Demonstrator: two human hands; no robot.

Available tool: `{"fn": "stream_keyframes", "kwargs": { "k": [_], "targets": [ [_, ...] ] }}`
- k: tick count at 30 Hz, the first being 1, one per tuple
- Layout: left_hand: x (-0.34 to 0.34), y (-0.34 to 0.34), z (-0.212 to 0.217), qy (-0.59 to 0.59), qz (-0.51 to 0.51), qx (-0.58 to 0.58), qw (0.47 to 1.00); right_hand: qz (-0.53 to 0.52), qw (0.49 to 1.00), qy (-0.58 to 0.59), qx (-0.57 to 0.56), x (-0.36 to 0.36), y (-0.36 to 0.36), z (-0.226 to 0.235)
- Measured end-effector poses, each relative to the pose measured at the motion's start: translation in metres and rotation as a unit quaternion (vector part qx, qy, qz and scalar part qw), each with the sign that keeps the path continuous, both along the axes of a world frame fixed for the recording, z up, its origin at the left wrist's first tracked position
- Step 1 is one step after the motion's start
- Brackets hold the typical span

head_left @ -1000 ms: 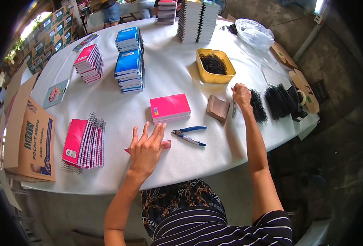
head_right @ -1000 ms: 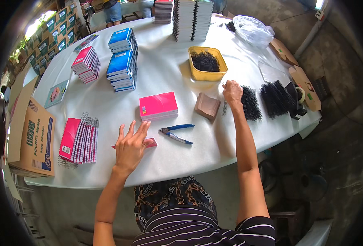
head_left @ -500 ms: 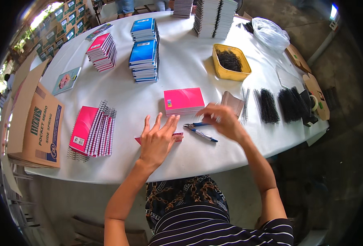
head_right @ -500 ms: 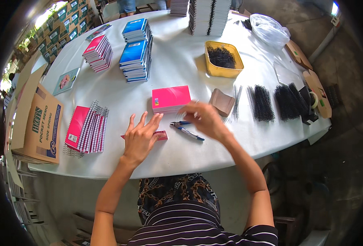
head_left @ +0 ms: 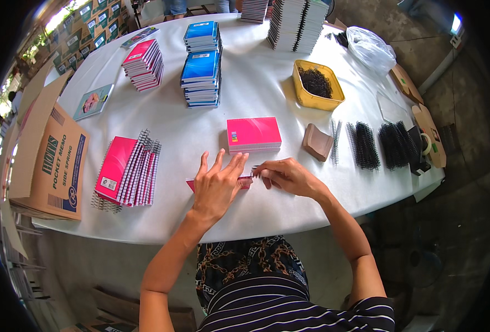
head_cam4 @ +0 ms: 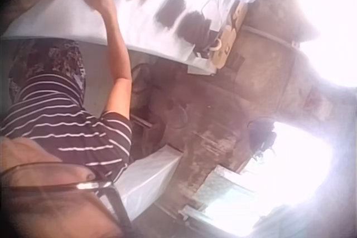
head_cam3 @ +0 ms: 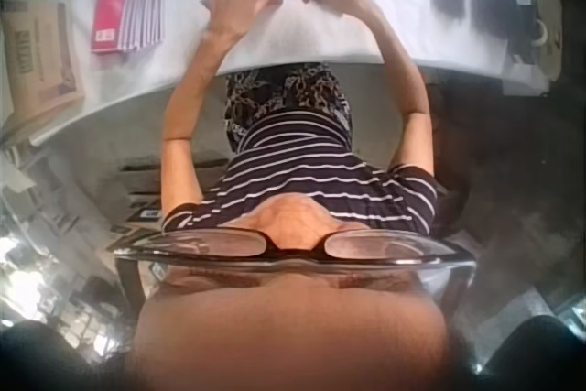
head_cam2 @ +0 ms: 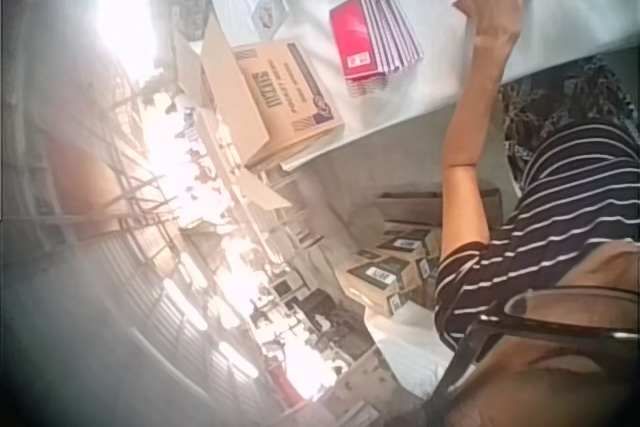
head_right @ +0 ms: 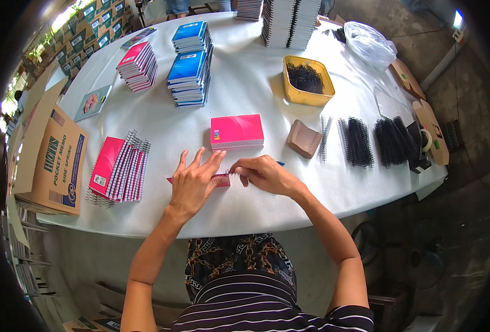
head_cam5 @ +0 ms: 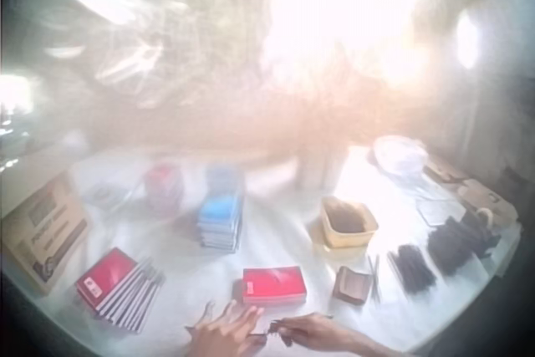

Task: The person manually assembles notebooks by threading spiral bindings through pre-punched holes in paper stacks and notebook covers, then trims the excess spiral with shears.

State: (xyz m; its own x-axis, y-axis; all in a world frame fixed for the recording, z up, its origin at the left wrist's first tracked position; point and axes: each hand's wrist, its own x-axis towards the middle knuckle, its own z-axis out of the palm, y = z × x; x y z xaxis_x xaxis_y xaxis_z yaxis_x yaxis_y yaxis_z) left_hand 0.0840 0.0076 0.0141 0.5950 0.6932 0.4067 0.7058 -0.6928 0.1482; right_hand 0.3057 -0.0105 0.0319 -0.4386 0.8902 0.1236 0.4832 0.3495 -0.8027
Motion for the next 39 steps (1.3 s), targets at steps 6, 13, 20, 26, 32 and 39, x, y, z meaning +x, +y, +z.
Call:
{"fn": "stream_keyframes", "kwargs": {
  "k": [6,13,20,26,32,39],
  "targets": [
    [0.0,0.001,-0.002,0.009,0.006,0.003,1.0,-0.033,0.993,-0.089,0.074,-0.011,-0.007,0.008],
    [0.002,-0.001,0.0,0.019,0.009,-0.002,1.0,0.004,0.97,-0.175,0.167,-0.008,-0.003,0.004],
    [0.003,0.0,-0.001,0.013,-0.005,0.043,0.999,-0.018,0.982,-0.177,0.056,-0.027,-0.007,0.027],
    [-0.001,-0.004,0.032,0.146,0.017,-0.177,0.973,-0.058,0.967,-0.239,0.071,0.07,0.021,0.018],
    [-0.018,-0.006,0.024,0.159,-0.12,-0.22,0.955,-0.164,0.917,-0.363,0.002,0.149,0.023,0.007],
    [-0.037,-0.004,0.017,0.144,-0.029,-0.096,0.984,0.101,0.983,0.089,-0.122,0.079,0.021,0.034]
  ]
}}
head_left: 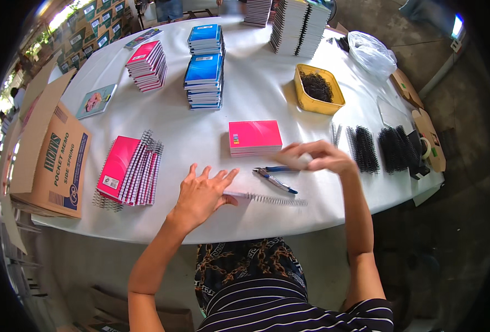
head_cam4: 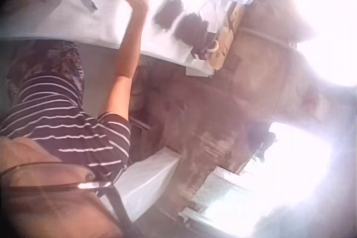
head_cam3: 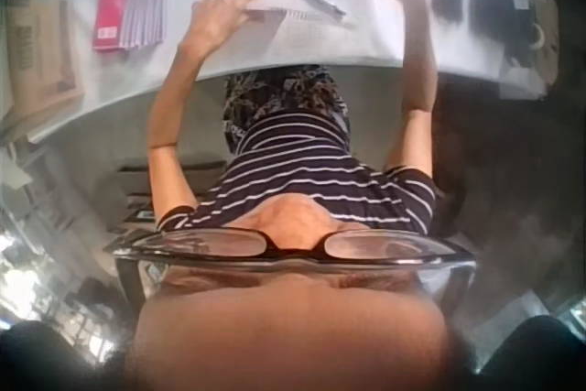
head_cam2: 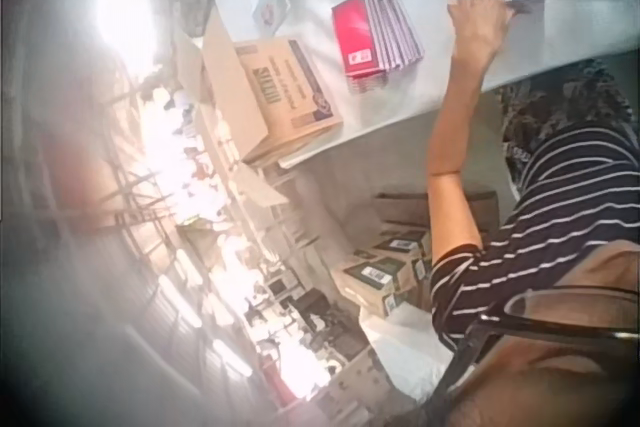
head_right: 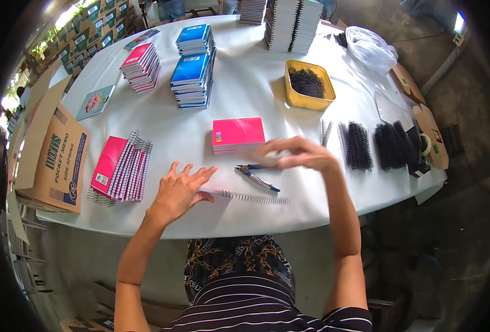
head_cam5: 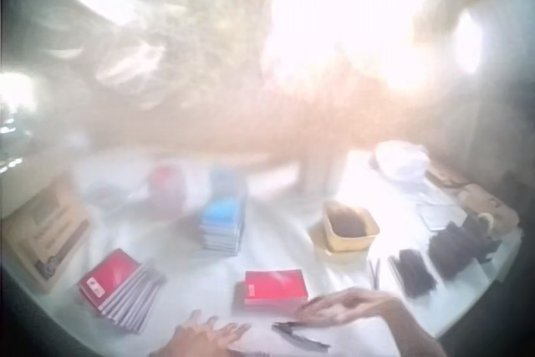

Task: The person manually assembles notebooks by threading spiral bindings through pre-punched holes in paper stacks and notebook covers, then trims the excess spiral with shears.

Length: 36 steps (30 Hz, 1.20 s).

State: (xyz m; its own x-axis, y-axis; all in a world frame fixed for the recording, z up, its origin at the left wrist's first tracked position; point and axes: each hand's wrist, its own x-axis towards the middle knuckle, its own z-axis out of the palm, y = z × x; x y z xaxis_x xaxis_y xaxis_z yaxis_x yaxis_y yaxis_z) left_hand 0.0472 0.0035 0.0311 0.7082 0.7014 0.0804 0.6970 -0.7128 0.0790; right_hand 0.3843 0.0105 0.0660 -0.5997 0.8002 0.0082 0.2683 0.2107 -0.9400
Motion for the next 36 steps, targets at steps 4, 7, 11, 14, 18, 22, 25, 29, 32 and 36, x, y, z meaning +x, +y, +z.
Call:
{"fn": "stream_keyframes", "kwargs": {
  "k": [4,7,11,14,18,22,25,29,32,36],
  "targets": [
    [-0.001,0.014,-0.003,-0.004,0.025,-0.015,1.0,0.092,0.995,-0.048,0.006,-0.038,0.02,-0.019],
    [0.005,0.023,0.001,-0.015,0.027,-0.046,0.998,0.083,0.992,-0.096,-0.028,-0.043,0.029,-0.016],
    [0.005,0.028,0.005,0.004,0.027,-0.063,0.998,0.087,0.994,-0.055,-0.041,-0.033,0.039,-0.017],
    [0.006,0.029,0.001,-0.015,0.015,-0.035,0.999,0.088,0.994,-0.062,-0.028,-0.028,0.044,-0.025],
    [0.001,0.026,-0.004,-0.017,0.023,-0.032,0.999,0.083,0.987,-0.135,-0.004,-0.048,0.044,-0.021],
    [-0.004,0.03,-0.008,-0.007,0.019,-0.021,1.0,0.095,0.992,-0.08,-0.007,-0.052,0.045,-0.025],
    [0.002,0.028,0.004,-0.009,0.039,-0.039,0.998,0.123,0.992,-0.034,-0.004,-0.052,0.047,-0.023],
    [-0.01,0.024,0.001,-0.041,0.077,-0.043,0.995,0.108,0.992,-0.072,0.007,-0.07,0.047,-0.012],
    [-0.018,0.03,0.003,-0.065,0.086,-0.034,0.994,0.102,0.988,-0.11,-0.027,-0.076,0.043,-0.006],
    [-0.026,0.035,-0.013,-0.243,0.083,-0.099,0.961,0.086,0.994,0.038,-0.064,-0.067,0.051,-0.031]
  ]
}}
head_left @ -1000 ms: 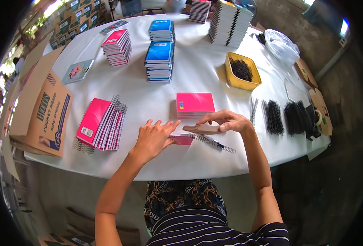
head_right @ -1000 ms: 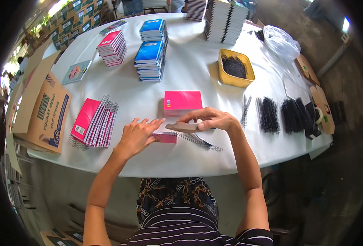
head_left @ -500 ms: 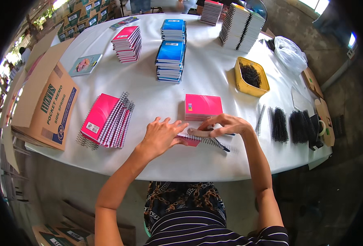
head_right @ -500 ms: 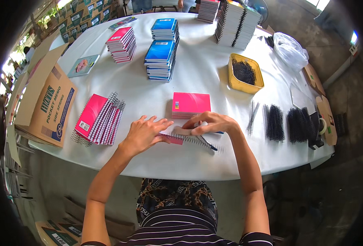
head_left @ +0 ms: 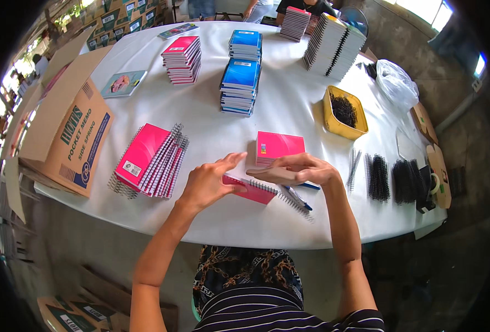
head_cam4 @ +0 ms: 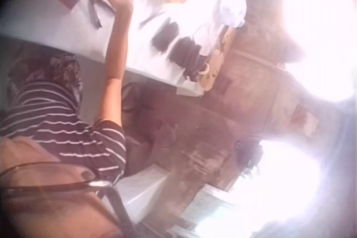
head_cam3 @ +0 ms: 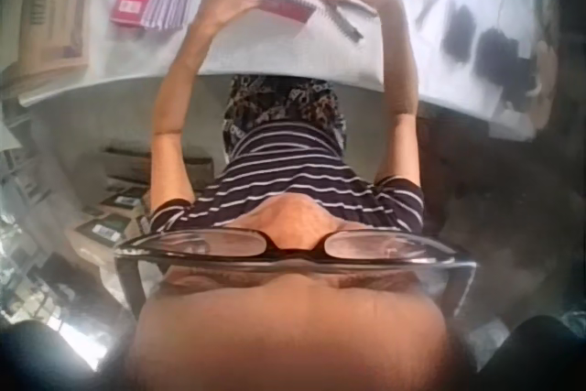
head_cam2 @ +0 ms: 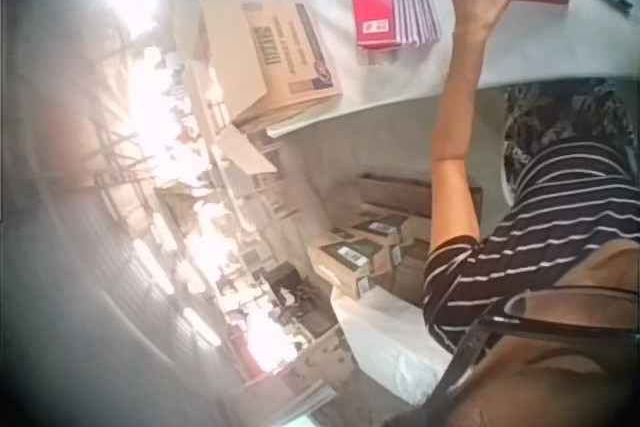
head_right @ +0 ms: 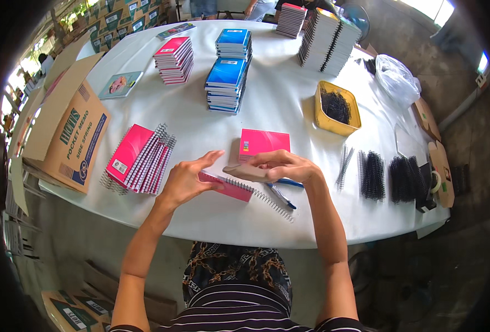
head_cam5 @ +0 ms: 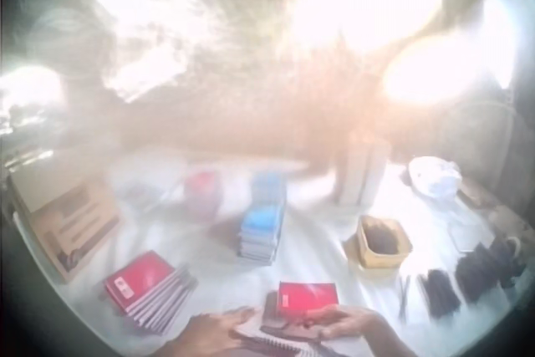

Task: The person manually assembles notebooks by threading spiral bindings through pre-punched holes in paper stacks and notebook covers, then trims the excess spiral with shears.

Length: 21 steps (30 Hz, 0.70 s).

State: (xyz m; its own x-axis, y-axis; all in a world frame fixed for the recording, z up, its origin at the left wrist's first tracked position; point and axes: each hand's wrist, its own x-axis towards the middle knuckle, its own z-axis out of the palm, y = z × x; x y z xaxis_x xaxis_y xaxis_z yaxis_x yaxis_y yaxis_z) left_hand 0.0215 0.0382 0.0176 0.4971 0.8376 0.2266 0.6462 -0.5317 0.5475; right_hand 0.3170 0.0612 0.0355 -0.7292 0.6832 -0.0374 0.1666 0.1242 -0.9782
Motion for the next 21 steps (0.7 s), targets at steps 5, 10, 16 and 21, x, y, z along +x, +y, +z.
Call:
{"fn": "stream_keyframes", "kwargs": {
  "k": [5,10,16,21],
  "targets": [
    [-0.001,-0.005,-0.025,-0.228,0.034,-0.071,0.971,-0.018,0.979,-0.201,0.04,-0.019,0.002,0.019],
    [0.004,-0.006,-0.041,-0.304,0.047,-0.09,0.947,-0.016,0.986,-0.16,0.04,-0.018,-0.001,0.01],
    [0.0,-0.008,-0.043,-0.324,0.034,-0.097,0.94,0.006,0.971,-0.233,0.061,-0.037,-0.002,0.032],
    [0.005,-0.008,-0.037,-0.325,0.025,-0.095,0.941,0.016,0.992,-0.124,0.023,-0.025,0.004,0.022]
  ]
}}
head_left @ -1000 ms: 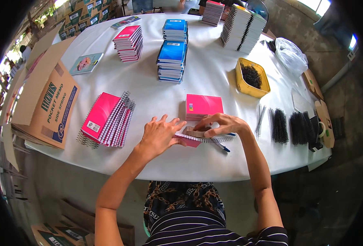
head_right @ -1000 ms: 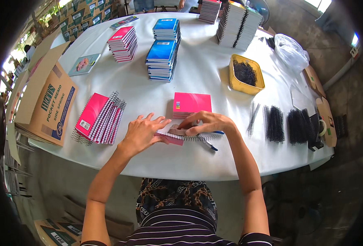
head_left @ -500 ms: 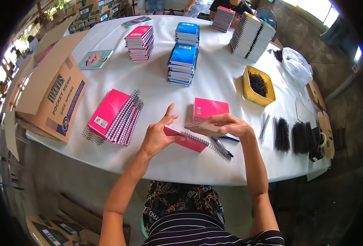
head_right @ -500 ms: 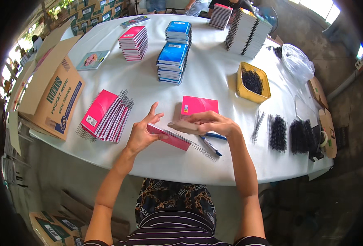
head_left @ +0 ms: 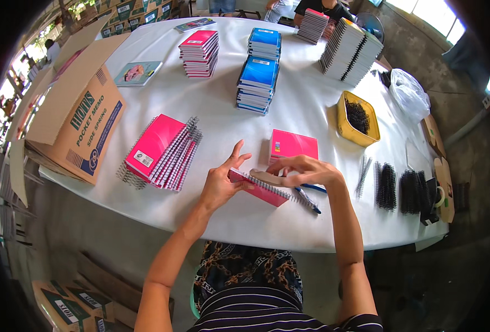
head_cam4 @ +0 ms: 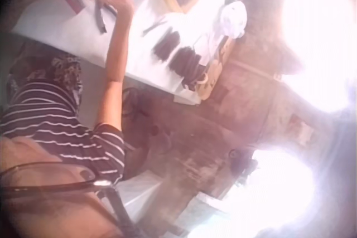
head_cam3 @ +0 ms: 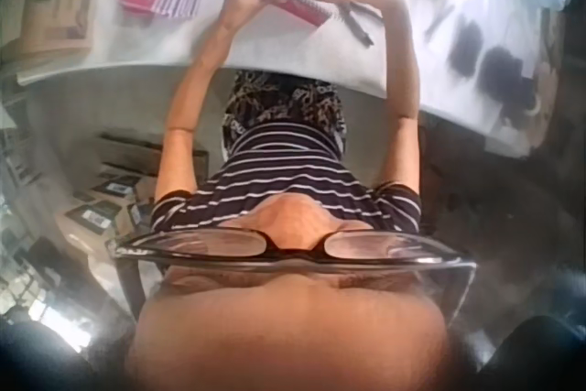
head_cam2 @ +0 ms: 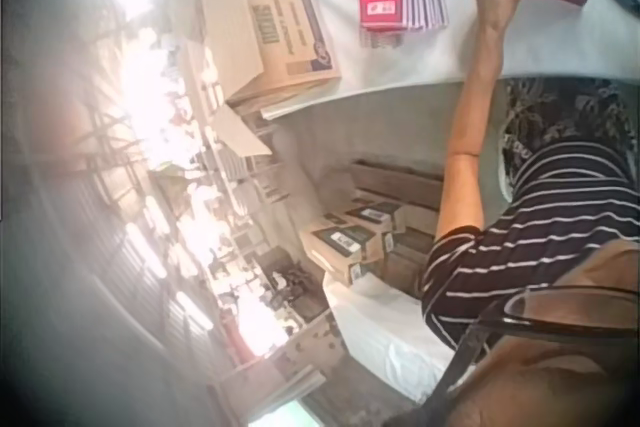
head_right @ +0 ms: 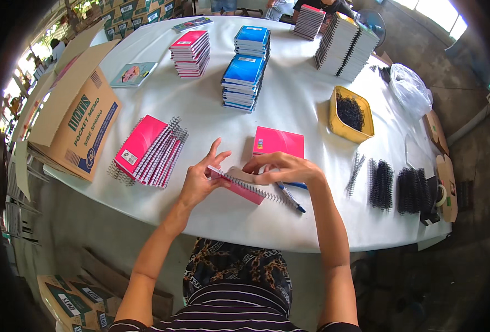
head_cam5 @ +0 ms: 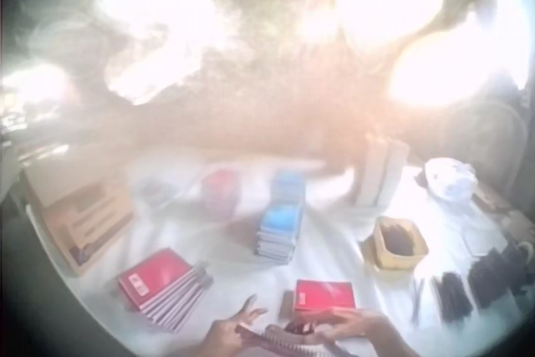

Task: The person manually assembles notebooks by threading spiral bindings through pre-punched holes in paper stacks and notebook covers, then trims the excess spiral with shears.

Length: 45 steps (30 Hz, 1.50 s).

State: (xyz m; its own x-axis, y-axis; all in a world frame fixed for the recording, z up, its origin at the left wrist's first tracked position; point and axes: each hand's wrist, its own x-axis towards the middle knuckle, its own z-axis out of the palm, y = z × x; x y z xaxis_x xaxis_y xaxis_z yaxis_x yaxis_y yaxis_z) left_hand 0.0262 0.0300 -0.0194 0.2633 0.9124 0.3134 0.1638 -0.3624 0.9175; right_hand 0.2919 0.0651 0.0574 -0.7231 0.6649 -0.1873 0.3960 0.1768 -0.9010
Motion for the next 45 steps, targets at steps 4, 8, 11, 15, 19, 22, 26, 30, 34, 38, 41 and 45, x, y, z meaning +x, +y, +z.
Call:
{"fn": "stream_keyframes", "kwargs": {
  "k": [4,8,11,15,19,22,26,30,34,38,41,45],
  "targets": [
    [0.003,0.002,-0.001,0.0,-0.013,-0.009,1.0,0.021,0.992,0.115,-0.043,0.01,0.012,-0.02],
    [-0.003,0.0,-0.003,-0.009,-0.005,-0.039,0.999,-0.007,0.997,-0.049,0.051,-0.026,0.006,0.007],
    [-0.002,-0.001,0.001,-0.01,-0.012,-0.068,0.998,0.024,0.998,-0.025,0.045,-0.025,0.002,0.009],
    [-0.01,0.005,-0.01,-0.04,-0.082,-0.098,0.991,-0.027,0.998,-0.049,0.039,-0.02,-0.005,0.021],
    [-0.026,0.017,-0.012,-0.016,-0.185,-0.087,0.979,-0.103,0.989,0.001,0.11,0.042,-0.028,0.032],
    [-0.023,0.016,-0.009,-0.102,-0.234,-0.061,0.965,-0.229,0.956,-0.139,0.12,0.101,-0.046,0.031],
    [-0.021,0.014,-0.007,-0.118,-0.253,-0.137,0.95,-0.36,0.681,-0.411,0.488,0.103,-0.079,-0.018],
    [-0.021,-0.001,-0.004,-0.046,-0.145,-0.214,0.965,-0.299,0.831,-0.234,0.406,0.018,-0.107,-0.051],
    [-0.013,-0.007,-0.005,-0.011,-0.152,-0.191,0.97,-0.295,0.757,-0.33,0.481,0.01,-0.113,-0.089],
    [-0.008,-0.017,0.001,-0.072,-0.149,-0.17,0.971,-0.388,0.761,-0.255,0.454,-0.006,-0.119,-0.081],
    [-0.005,-0.024,0.0,-0.09,-0.132,-0.171,0.972,-0.431,0.75,-0.162,0.474,-0.028,-0.13,-0.063],
    [-0.011,-0.032,0.0,-0.098,-0.06,-0.149,0.982,-0.467,0.758,-0.067,0.45,-0.051,-0.145,-0.04]
  ]
}}
